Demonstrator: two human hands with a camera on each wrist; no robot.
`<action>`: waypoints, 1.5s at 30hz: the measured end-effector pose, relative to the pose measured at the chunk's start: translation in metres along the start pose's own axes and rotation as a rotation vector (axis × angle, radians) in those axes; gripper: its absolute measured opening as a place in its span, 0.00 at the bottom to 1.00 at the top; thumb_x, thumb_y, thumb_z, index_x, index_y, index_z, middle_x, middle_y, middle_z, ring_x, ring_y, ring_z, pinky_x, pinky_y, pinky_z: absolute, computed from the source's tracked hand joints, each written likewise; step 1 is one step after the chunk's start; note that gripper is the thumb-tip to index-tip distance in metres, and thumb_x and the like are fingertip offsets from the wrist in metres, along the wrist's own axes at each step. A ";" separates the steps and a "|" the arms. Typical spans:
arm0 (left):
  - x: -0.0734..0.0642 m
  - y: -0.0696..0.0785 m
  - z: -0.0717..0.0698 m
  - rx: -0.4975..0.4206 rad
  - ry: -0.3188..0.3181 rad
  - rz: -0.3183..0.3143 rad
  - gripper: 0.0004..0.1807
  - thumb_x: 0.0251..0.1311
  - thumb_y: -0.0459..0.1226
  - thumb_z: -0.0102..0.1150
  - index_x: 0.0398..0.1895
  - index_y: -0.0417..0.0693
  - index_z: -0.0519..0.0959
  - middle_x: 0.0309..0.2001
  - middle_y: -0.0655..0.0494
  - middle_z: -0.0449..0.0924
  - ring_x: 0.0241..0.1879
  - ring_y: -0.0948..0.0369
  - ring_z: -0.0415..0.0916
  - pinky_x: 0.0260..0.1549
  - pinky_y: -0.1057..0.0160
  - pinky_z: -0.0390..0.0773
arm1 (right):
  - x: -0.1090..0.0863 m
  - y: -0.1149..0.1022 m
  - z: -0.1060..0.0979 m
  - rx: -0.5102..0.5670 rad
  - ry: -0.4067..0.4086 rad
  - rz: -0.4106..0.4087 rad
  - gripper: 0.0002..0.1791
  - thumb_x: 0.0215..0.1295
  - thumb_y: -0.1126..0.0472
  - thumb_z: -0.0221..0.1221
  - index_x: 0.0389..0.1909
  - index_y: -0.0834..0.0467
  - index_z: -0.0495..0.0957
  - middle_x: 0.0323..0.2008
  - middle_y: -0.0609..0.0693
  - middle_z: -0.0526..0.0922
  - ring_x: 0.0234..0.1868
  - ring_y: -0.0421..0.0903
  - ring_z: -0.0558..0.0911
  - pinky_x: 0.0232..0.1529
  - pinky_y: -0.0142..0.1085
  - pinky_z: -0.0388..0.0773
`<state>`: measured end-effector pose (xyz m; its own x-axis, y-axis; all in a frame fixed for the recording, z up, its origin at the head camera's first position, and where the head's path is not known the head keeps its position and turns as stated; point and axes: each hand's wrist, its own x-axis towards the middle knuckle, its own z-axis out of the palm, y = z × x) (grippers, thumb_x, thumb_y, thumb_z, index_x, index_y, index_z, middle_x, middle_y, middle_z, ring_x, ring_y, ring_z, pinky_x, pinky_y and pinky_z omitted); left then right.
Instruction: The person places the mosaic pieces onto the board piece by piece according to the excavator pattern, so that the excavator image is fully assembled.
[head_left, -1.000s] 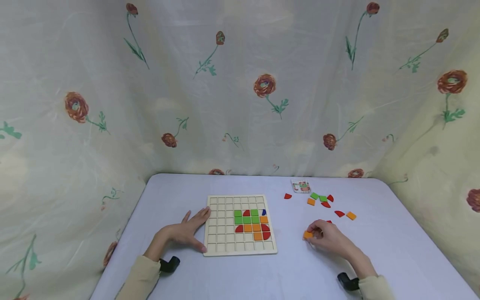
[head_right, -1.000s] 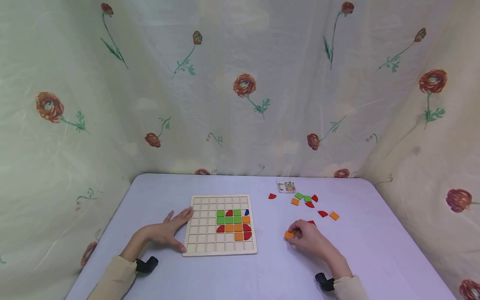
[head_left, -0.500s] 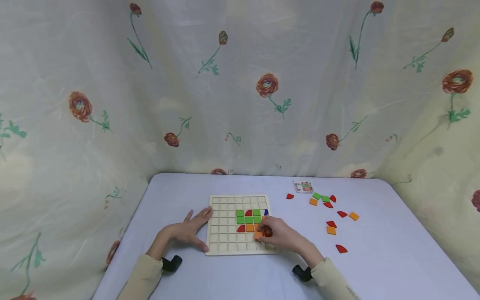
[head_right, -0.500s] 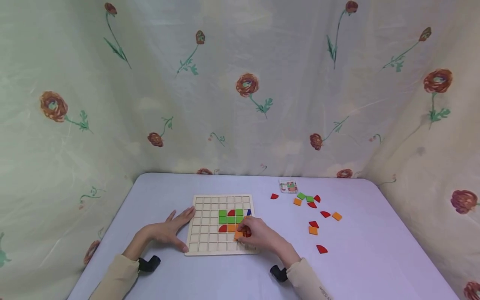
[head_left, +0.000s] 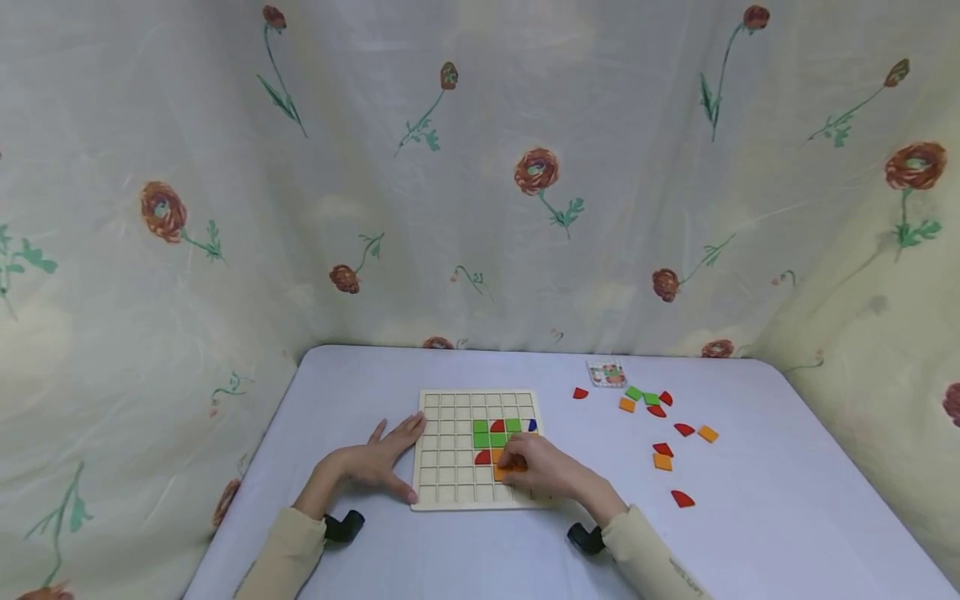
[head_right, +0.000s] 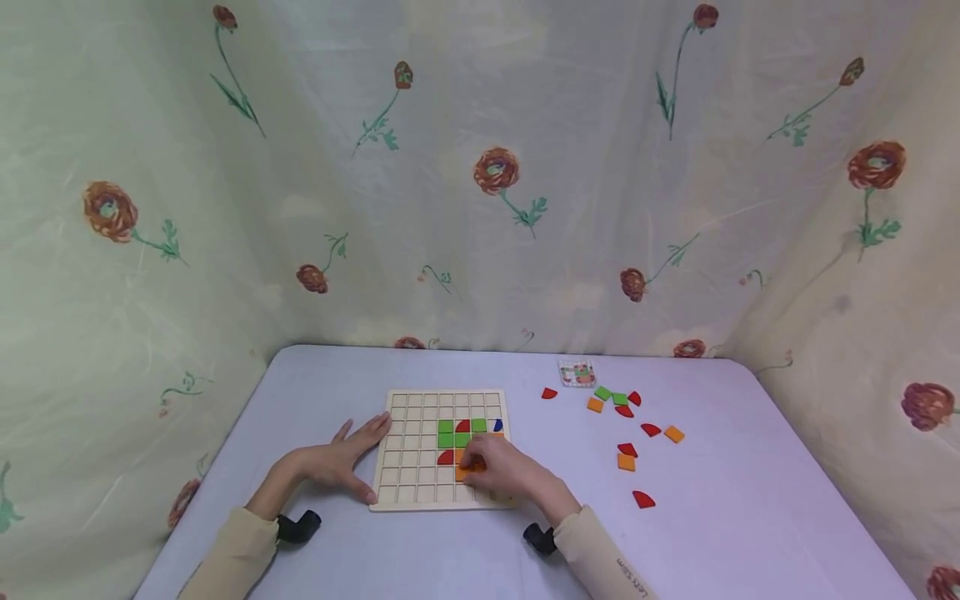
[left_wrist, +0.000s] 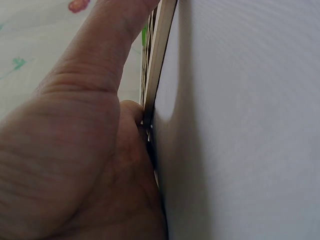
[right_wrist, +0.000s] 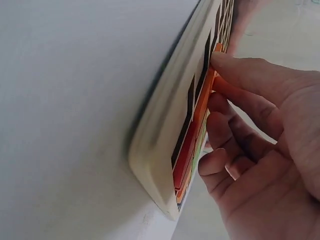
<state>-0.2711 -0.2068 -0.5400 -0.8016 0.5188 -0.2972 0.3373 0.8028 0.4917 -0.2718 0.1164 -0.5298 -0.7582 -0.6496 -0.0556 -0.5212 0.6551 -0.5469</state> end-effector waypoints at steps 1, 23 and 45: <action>0.000 0.000 0.000 0.003 -0.004 -0.002 0.71 0.37 0.66 0.69 0.78 0.50 0.37 0.79 0.56 0.29 0.78 0.56 0.27 0.72 0.42 0.25 | 0.000 0.000 0.000 0.004 -0.006 0.004 0.07 0.60 0.55 0.66 0.39 0.48 0.83 0.37 0.37 0.78 0.41 0.36 0.74 0.44 0.30 0.77; 0.001 0.000 0.000 -0.014 -0.004 -0.004 0.72 0.37 0.65 0.71 0.78 0.47 0.37 0.79 0.53 0.29 0.78 0.53 0.27 0.71 0.40 0.25 | -0.107 0.076 -0.053 0.094 0.147 0.355 0.17 0.53 0.54 0.70 0.41 0.53 0.77 0.34 0.44 0.77 0.37 0.43 0.72 0.36 0.31 0.73; 0.000 -0.002 0.000 -0.030 -0.004 -0.001 0.71 0.37 0.65 0.70 0.78 0.49 0.37 0.79 0.56 0.27 0.78 0.55 0.26 0.72 0.41 0.25 | -0.185 0.128 -0.071 0.091 0.183 0.591 0.18 0.54 0.54 0.70 0.38 0.60 0.76 0.28 0.48 0.76 0.32 0.43 0.73 0.30 0.30 0.73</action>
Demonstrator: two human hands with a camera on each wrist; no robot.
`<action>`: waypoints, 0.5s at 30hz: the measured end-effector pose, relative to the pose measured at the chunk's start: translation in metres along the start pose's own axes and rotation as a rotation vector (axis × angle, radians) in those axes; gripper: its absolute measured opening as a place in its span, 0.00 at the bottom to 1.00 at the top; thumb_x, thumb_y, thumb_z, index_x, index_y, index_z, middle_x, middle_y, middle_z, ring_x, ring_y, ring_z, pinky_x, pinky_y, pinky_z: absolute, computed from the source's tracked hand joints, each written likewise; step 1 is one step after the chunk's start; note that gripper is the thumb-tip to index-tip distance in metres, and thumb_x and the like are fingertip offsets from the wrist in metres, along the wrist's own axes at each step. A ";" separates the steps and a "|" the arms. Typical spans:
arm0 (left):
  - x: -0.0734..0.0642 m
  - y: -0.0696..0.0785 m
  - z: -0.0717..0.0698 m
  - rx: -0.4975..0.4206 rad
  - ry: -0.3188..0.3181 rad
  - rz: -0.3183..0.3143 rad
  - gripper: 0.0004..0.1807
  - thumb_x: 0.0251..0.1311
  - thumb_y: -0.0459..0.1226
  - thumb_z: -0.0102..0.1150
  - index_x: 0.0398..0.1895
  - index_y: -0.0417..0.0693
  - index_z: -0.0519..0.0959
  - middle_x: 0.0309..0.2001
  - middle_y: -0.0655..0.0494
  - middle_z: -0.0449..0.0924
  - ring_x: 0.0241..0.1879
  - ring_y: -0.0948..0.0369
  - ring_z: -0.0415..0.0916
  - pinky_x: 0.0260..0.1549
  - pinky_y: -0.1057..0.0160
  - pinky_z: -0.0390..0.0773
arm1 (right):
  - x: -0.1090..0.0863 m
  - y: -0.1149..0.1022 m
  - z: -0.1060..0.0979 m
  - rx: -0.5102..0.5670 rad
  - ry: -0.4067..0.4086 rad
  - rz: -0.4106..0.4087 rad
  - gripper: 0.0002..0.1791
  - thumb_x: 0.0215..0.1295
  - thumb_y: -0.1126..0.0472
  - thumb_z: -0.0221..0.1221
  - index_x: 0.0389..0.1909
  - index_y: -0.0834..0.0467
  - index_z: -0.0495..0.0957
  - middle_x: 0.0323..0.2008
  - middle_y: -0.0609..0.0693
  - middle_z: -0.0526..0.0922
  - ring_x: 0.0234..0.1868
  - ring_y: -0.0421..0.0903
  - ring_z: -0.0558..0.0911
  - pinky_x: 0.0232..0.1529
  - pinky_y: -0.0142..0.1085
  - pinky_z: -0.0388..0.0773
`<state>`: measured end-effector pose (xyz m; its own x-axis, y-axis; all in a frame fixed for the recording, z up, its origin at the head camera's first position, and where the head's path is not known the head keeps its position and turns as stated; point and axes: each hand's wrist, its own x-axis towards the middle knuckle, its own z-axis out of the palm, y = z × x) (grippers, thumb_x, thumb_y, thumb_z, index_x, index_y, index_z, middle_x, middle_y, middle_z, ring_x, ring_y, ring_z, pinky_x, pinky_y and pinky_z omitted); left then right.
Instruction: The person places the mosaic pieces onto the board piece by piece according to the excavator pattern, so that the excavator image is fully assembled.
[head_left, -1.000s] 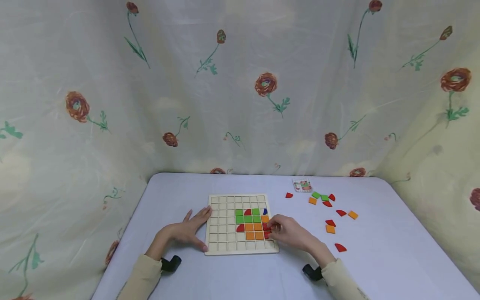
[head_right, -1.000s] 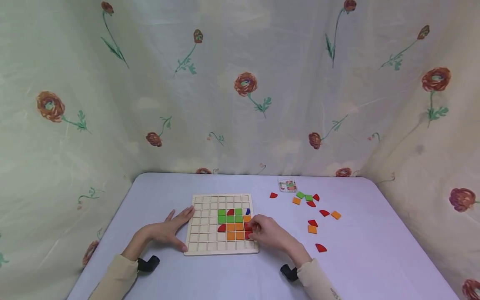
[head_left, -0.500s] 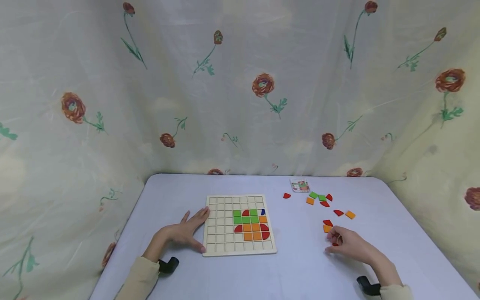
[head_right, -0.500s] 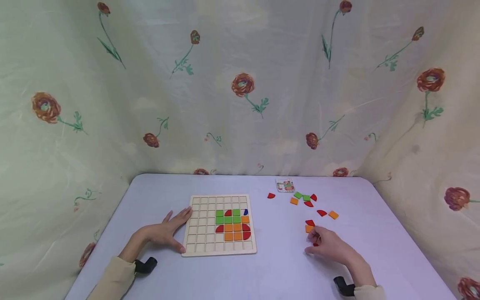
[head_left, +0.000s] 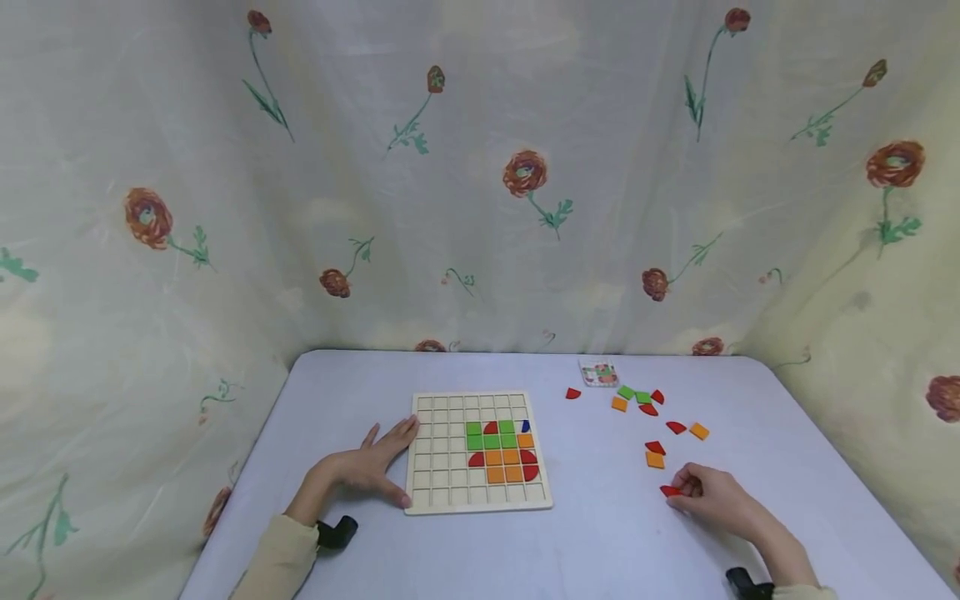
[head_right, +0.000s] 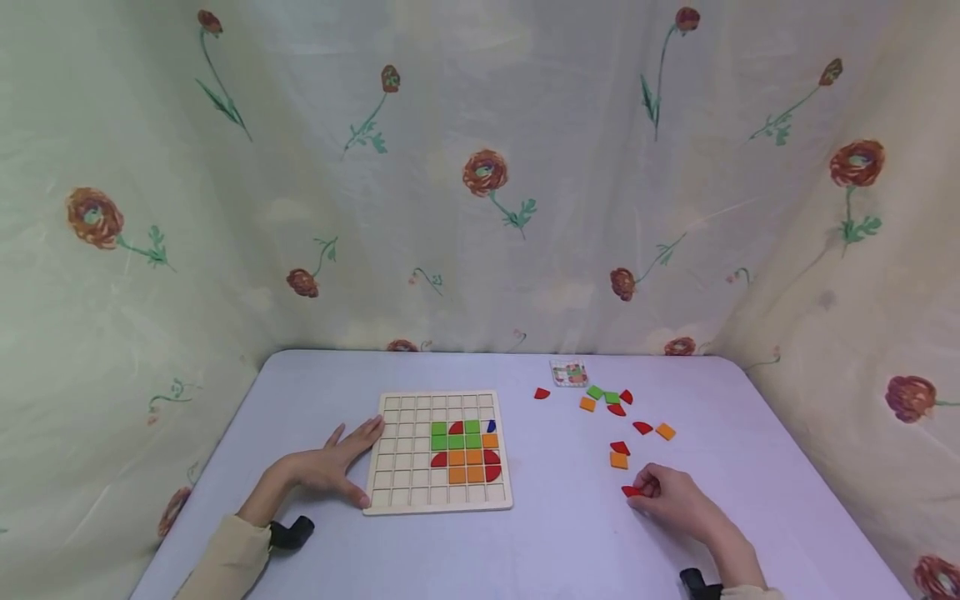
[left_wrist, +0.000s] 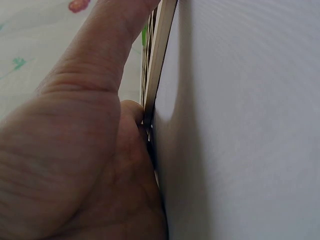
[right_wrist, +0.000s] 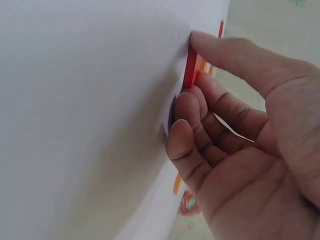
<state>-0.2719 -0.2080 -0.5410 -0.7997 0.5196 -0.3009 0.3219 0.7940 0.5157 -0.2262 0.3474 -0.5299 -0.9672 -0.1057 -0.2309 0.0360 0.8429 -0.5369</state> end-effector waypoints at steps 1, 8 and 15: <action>0.000 0.000 0.000 -0.001 0.000 0.003 0.71 0.37 0.65 0.70 0.78 0.49 0.37 0.79 0.56 0.27 0.78 0.55 0.26 0.72 0.41 0.25 | 0.002 -0.002 0.002 0.000 0.001 -0.011 0.17 0.54 0.55 0.70 0.38 0.60 0.76 0.28 0.48 0.77 0.32 0.43 0.73 0.30 0.30 0.74; -0.001 -0.002 0.000 0.002 0.004 0.000 0.71 0.38 0.65 0.70 0.78 0.49 0.38 0.79 0.56 0.28 0.78 0.55 0.27 0.72 0.41 0.25 | 0.024 -0.027 0.012 -0.018 -0.027 -0.212 0.09 0.59 0.68 0.61 0.40 0.56 0.80 0.34 0.46 0.79 0.36 0.43 0.73 0.36 0.30 0.76; -0.002 0.002 0.000 0.005 0.001 0.010 0.71 0.38 0.64 0.70 0.78 0.47 0.38 0.79 0.54 0.29 0.78 0.54 0.28 0.72 0.40 0.26 | 0.031 -0.045 0.016 -0.001 -0.068 -0.255 0.19 0.53 0.77 0.55 0.44 0.59 0.78 0.39 0.46 0.79 0.39 0.44 0.75 0.42 0.36 0.79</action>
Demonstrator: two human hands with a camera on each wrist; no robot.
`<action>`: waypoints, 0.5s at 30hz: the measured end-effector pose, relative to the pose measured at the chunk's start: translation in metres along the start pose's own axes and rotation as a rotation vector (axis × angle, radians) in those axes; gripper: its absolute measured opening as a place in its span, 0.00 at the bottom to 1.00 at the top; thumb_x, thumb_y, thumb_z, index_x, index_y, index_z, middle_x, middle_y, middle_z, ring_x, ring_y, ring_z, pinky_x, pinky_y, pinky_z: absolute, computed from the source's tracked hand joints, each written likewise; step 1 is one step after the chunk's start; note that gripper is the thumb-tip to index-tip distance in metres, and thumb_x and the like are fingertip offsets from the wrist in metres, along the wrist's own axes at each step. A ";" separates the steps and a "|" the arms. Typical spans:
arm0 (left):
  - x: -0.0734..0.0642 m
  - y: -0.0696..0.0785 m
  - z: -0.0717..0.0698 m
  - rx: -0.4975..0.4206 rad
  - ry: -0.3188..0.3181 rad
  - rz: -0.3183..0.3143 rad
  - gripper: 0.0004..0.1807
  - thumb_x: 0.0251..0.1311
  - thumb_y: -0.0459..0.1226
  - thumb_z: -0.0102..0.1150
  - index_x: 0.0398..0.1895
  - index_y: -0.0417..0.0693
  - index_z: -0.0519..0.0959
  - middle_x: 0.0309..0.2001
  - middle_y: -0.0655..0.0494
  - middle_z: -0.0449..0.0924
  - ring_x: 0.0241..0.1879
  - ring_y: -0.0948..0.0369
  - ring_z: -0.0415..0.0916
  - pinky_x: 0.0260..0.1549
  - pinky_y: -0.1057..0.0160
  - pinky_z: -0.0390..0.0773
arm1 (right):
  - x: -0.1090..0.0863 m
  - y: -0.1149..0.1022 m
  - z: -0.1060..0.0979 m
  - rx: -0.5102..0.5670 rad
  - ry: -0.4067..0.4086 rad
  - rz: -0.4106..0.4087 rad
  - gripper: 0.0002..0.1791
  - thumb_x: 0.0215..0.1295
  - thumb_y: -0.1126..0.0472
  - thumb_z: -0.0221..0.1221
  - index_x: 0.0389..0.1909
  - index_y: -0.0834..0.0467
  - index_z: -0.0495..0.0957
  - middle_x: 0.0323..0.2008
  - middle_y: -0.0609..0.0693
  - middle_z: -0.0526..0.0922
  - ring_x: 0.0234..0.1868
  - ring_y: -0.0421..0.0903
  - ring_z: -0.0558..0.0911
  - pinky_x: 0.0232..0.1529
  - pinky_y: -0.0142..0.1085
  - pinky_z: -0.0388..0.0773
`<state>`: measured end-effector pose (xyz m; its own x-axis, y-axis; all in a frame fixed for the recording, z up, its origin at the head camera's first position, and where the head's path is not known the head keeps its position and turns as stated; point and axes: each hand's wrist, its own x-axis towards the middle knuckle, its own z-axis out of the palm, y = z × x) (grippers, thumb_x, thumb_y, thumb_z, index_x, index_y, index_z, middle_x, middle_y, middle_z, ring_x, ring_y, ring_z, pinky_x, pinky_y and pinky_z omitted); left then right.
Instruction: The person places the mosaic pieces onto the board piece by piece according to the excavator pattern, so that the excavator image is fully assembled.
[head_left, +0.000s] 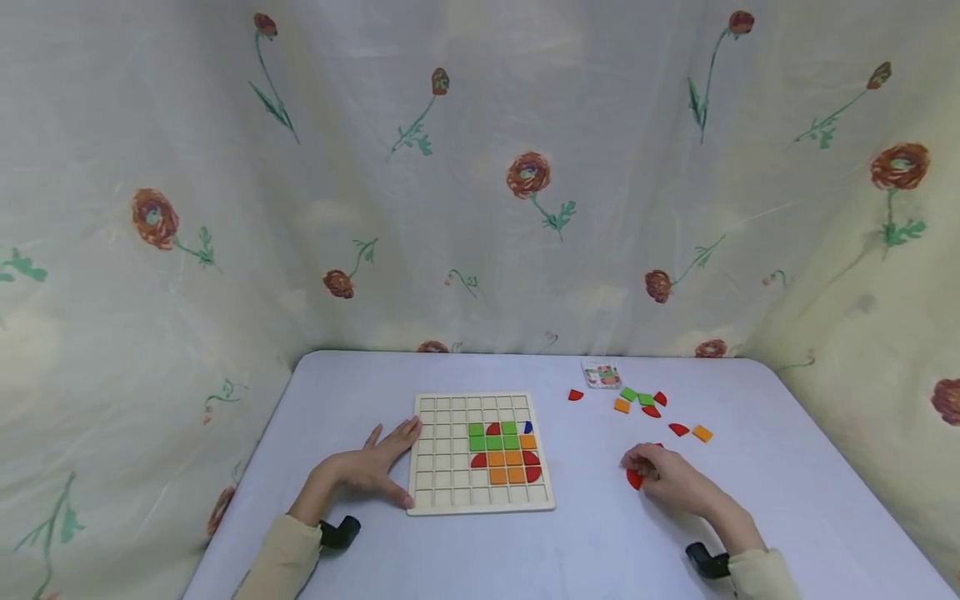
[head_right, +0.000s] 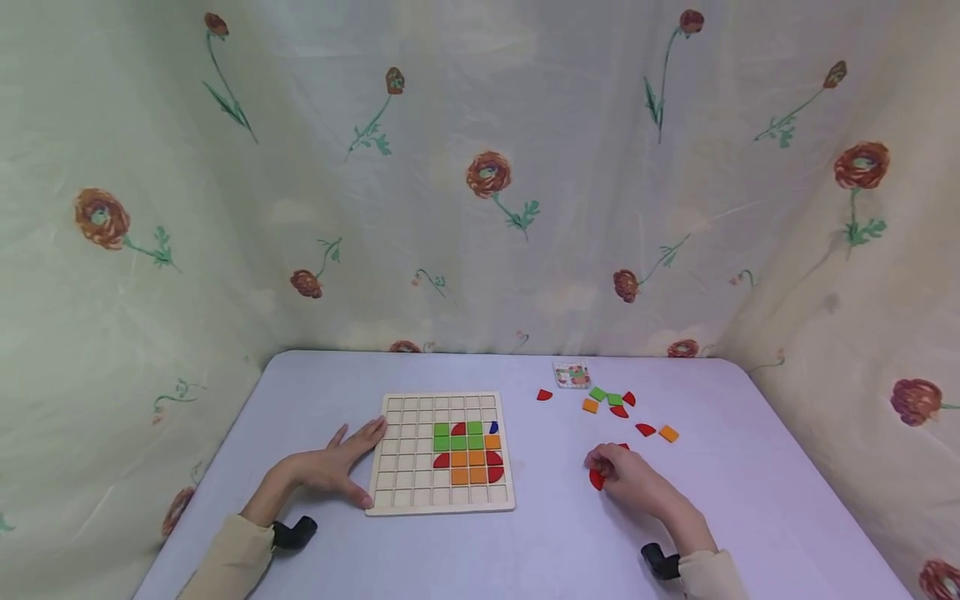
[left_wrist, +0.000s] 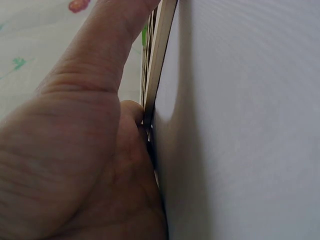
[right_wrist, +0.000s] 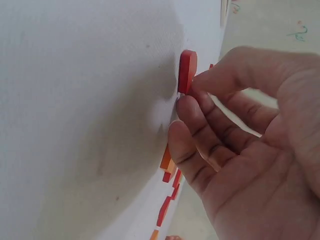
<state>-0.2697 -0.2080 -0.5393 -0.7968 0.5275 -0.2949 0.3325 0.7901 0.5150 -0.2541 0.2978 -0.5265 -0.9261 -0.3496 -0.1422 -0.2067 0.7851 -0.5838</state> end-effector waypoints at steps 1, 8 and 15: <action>0.000 0.000 0.000 0.000 0.000 0.000 0.71 0.38 0.64 0.70 0.78 0.47 0.38 0.79 0.54 0.29 0.78 0.54 0.28 0.72 0.40 0.26 | 0.000 0.000 0.000 0.010 0.005 0.022 0.18 0.54 0.76 0.56 0.46 0.59 0.77 0.38 0.47 0.79 0.39 0.44 0.75 0.42 0.35 0.79; 0.001 0.002 0.000 -0.012 0.004 -0.013 0.71 0.38 0.64 0.71 0.78 0.47 0.38 0.79 0.54 0.29 0.78 0.53 0.28 0.72 0.40 0.25 | -0.002 -0.001 0.003 0.000 0.048 0.134 0.13 0.56 0.59 0.69 0.39 0.58 0.78 0.30 0.47 0.78 0.33 0.43 0.74 0.33 0.31 0.75; 0.002 0.001 0.000 -0.005 0.005 -0.014 0.71 0.38 0.64 0.71 0.78 0.47 0.38 0.79 0.54 0.30 0.78 0.54 0.28 0.72 0.40 0.26 | -0.002 0.000 0.005 -0.018 0.084 0.152 0.13 0.54 0.58 0.70 0.36 0.58 0.78 0.28 0.47 0.78 0.31 0.42 0.74 0.32 0.30 0.75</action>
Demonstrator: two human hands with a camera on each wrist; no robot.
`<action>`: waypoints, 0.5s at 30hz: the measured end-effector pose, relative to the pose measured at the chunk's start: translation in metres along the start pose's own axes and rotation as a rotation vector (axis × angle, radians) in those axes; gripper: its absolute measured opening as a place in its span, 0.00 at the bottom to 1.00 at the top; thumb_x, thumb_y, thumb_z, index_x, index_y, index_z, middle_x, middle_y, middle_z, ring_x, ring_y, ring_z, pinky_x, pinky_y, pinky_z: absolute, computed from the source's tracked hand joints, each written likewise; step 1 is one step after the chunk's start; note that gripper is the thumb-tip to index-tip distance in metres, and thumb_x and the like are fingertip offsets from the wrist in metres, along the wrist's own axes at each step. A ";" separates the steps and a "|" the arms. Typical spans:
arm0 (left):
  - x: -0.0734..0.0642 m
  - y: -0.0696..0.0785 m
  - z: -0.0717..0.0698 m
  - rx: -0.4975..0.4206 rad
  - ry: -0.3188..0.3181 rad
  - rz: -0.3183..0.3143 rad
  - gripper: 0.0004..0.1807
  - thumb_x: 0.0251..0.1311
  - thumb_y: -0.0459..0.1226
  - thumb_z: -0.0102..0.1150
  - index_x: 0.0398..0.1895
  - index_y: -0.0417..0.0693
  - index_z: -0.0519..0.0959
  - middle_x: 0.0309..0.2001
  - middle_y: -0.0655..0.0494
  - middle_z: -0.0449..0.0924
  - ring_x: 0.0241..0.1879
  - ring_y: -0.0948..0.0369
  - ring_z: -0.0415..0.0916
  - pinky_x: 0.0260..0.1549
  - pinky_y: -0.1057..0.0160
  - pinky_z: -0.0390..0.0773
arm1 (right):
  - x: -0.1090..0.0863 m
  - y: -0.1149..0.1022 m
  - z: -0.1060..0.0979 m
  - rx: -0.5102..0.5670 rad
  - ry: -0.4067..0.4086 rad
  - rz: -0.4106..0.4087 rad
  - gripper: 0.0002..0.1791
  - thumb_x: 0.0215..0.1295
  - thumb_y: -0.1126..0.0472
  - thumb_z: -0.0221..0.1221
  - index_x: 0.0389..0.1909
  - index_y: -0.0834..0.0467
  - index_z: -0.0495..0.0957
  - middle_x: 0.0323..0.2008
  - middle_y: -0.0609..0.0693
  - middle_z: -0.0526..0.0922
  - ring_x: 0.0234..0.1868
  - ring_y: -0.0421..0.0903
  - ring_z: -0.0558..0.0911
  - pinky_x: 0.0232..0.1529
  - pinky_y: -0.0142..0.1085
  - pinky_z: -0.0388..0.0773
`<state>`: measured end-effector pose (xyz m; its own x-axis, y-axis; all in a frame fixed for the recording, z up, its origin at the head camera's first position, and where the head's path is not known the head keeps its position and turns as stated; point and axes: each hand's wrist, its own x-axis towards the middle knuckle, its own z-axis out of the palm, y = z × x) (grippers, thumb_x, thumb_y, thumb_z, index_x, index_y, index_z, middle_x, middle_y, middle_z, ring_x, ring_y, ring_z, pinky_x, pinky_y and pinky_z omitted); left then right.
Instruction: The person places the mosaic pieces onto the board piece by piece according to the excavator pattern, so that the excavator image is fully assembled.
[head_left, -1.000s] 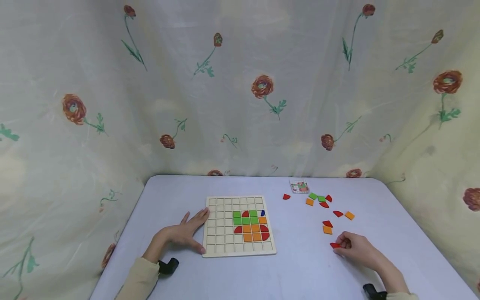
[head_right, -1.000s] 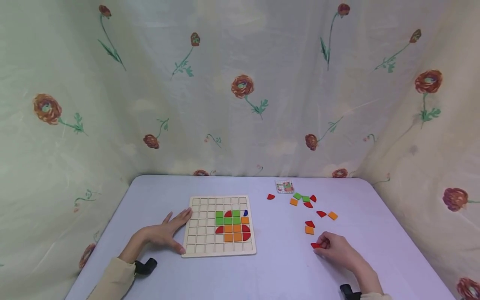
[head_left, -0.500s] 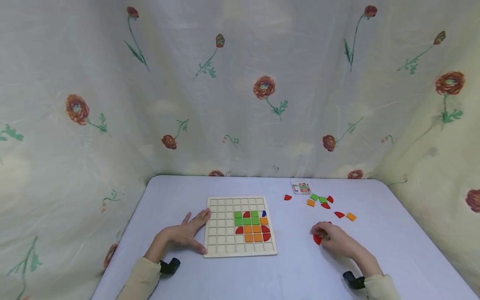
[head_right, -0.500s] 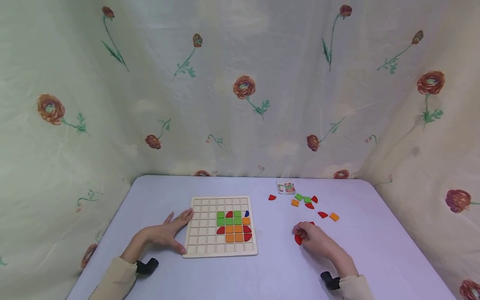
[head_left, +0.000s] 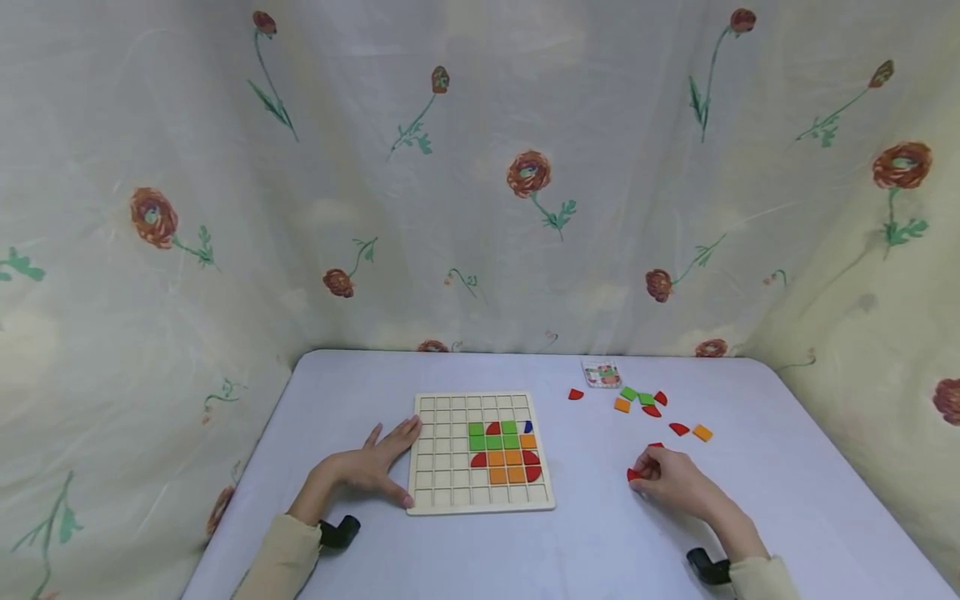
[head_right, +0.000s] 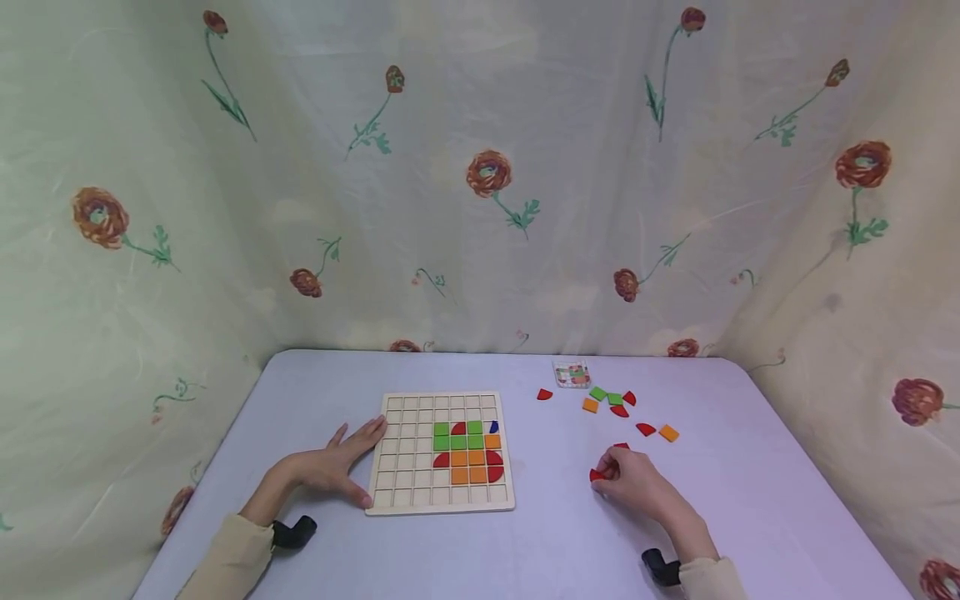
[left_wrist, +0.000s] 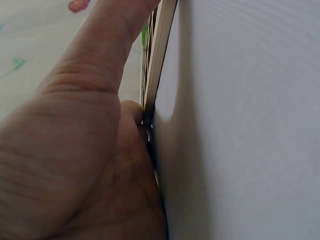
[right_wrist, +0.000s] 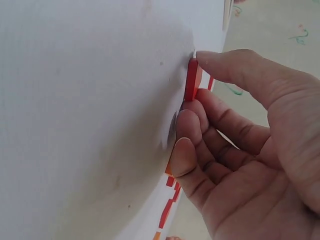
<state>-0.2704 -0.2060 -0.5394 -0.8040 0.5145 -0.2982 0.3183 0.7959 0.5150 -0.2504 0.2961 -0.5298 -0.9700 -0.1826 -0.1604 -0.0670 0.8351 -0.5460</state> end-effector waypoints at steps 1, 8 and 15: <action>0.000 0.000 0.000 0.006 -0.002 -0.003 0.71 0.38 0.64 0.71 0.78 0.48 0.38 0.79 0.55 0.29 0.78 0.54 0.27 0.72 0.41 0.25 | 0.000 0.000 0.000 -0.003 0.004 0.006 0.13 0.53 0.58 0.70 0.36 0.59 0.78 0.28 0.47 0.78 0.31 0.42 0.74 0.32 0.30 0.75; 0.003 -0.004 0.002 0.024 0.001 -0.015 0.71 0.37 0.66 0.70 0.78 0.51 0.37 0.79 0.58 0.28 0.78 0.57 0.27 0.72 0.42 0.24 | 0.005 -0.014 0.008 -0.031 -0.007 0.034 0.12 0.54 0.61 0.68 0.36 0.59 0.77 0.26 0.48 0.75 0.30 0.44 0.72 0.31 0.33 0.73; 0.001 -0.003 0.001 0.021 -0.005 -0.008 0.71 0.37 0.66 0.70 0.78 0.50 0.37 0.79 0.57 0.29 0.78 0.56 0.27 0.72 0.41 0.24 | 0.017 -0.063 0.031 -0.008 0.007 -0.084 0.10 0.54 0.60 0.68 0.34 0.56 0.78 0.25 0.46 0.75 0.29 0.42 0.72 0.28 0.30 0.73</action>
<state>-0.2720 -0.2072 -0.5420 -0.8037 0.5101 -0.3065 0.3225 0.8062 0.4961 -0.2551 0.2244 -0.5241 -0.9624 -0.2489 -0.1085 -0.1503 0.8212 -0.5506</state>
